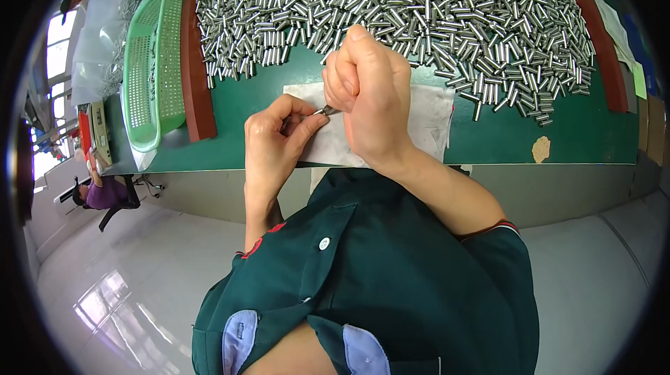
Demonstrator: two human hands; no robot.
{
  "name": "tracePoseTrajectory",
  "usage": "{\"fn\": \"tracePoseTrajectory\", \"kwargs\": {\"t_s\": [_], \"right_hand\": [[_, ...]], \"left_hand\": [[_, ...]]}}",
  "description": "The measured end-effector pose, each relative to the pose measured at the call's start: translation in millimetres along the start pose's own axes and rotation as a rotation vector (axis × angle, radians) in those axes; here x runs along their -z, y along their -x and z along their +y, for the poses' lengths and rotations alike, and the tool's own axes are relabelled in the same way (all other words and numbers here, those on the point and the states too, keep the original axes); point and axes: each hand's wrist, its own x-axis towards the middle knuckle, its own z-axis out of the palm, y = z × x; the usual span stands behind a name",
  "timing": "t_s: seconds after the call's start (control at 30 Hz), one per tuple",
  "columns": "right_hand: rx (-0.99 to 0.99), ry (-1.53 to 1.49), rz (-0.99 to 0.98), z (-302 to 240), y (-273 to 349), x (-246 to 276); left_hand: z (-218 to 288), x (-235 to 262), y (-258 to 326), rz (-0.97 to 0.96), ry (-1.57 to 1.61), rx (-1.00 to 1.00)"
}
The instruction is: Inspecting and sorting small metal hardware components at a factory workstation using a small tool.
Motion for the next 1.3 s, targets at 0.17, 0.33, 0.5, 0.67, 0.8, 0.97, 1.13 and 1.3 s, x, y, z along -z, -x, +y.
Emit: {"fn": "tracePoseTrajectory", "kwargs": {"t_s": [0.17,0.33,0.5,0.67,0.8,0.97,1.13,1.3], "right_hand": [[-0.003,-0.013,-0.001,0,0,0],[-0.001,-0.011,-0.01,0,1,0],[0.018,0.014,-0.013,0,1,-1],[0.042,0.054,-0.022,2,2,-3],[0.087,0.151,-0.047,5,4,-3],[0.162,0.293,-0.092,13,7,-7],[0.185,0.322,-0.07,10,9,-11],[0.125,0.193,-0.048,10,6,-6]], "left_hand": [[-3,-1,0,0.016,0.047,0.003],[-2,-1,-1,0.014,0.052,-0.018],[-5,-2,-1,0.009,0.093,-0.023],[-8,-3,-1,0.032,0.105,-0.055],[-8,-3,-2,0.024,0.109,-0.056],[-8,-2,-3,0.041,0.109,-0.094],[-6,-3,2,0.075,0.106,-0.1],[-15,8,3,0.098,0.593,0.185]]}}
